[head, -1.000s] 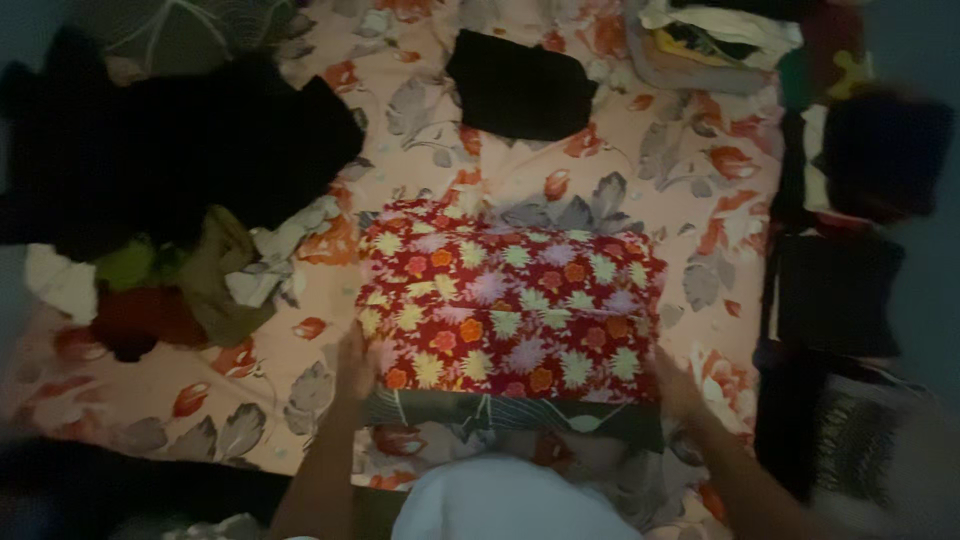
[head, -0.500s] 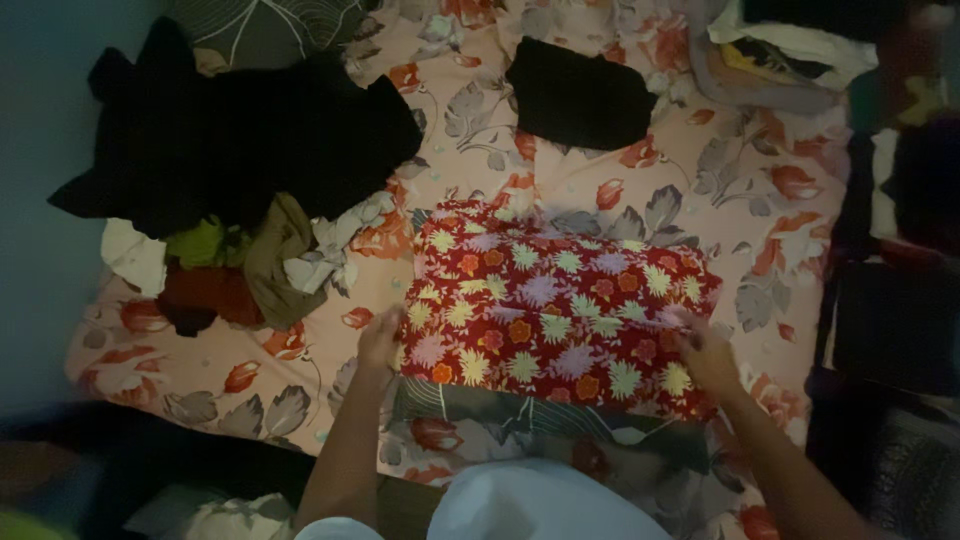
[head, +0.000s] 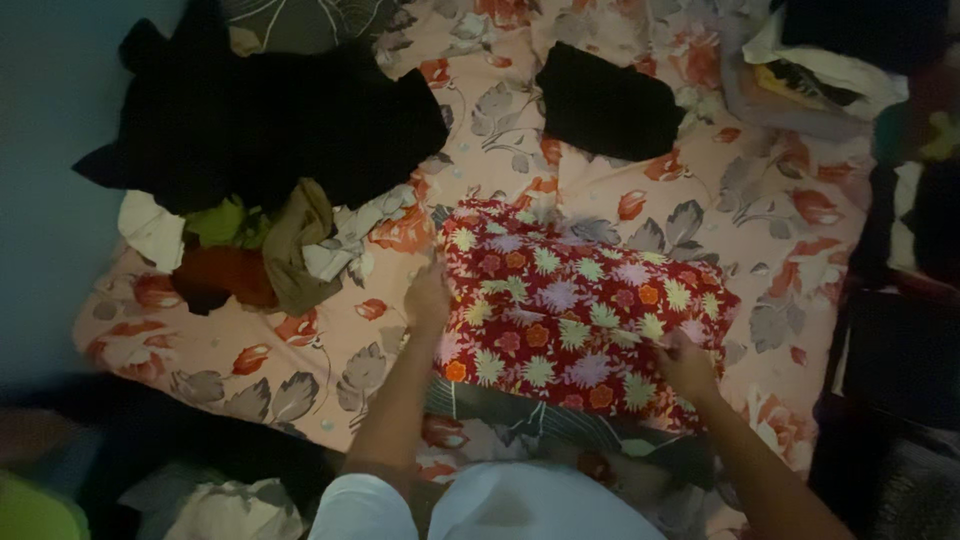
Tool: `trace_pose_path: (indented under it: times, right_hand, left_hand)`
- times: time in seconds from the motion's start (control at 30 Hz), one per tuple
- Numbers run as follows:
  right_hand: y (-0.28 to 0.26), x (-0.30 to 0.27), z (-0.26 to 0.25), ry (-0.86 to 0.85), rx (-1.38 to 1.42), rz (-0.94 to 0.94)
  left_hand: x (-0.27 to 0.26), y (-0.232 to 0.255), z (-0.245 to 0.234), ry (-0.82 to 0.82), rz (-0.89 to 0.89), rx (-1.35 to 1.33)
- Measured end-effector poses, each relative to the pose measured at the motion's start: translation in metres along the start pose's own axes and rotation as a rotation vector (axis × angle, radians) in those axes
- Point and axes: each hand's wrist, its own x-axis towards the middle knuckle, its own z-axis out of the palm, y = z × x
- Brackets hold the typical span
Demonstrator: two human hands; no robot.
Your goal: The person folds a red floral garment, a green shirt, and a black shirt on a bed with a floral sheet. The person smooths each item, folds it into a compact rectangle, and places it on a growing stack of folded clothes.
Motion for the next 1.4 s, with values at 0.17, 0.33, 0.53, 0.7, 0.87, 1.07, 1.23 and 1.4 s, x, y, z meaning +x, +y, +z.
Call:
trace_pose_path:
  times: [0.17, 0.33, 0.53, 0.7, 0.87, 1.07, 1.23, 1.4]
  right_hand:
    - [-0.009, -0.009, 0.001, 0.158, -0.052, -0.027]
    - [-0.01, -0.016, 0.003, 0.249, 0.127, -0.048]
    - [-0.011, -0.02, 0.0, 0.323, 0.047, -0.016]
    - [-0.024, -0.017, -0.007, 0.232, -0.048, -0.016]
    - [-0.047, -0.018, -0.03, 0.35, -0.232, -0.403]
    - [-0.071, -0.013, -0.032, 0.111, -0.078, -0.435]
    - [-0.065, -0.011, -0.021, 0.013, -0.035, -0.251]
    - [-0.059, -0.009, -0.013, 0.052, -0.011, -0.269]
  left_hand:
    - [-0.025, 0.056, -0.012, 0.194, -0.068, -0.152]
    - [-0.049, 0.086, -0.013, 0.517, 0.043, -0.399]
    - [-0.036, 0.083, -0.013, 0.657, 0.01, -0.42]
    - [-0.025, 0.049, -0.016, 0.309, -0.019, -0.528]
    - [-0.031, -0.065, 0.023, 0.199, -0.106, -0.6]
    - [-0.06, -0.149, 0.05, -0.295, -0.377, -1.335]
    - [-0.059, -0.185, 0.01, -0.337, -0.58, -0.893]
    - [-0.06, -0.178, -0.035, -0.444, -0.621, -1.23]
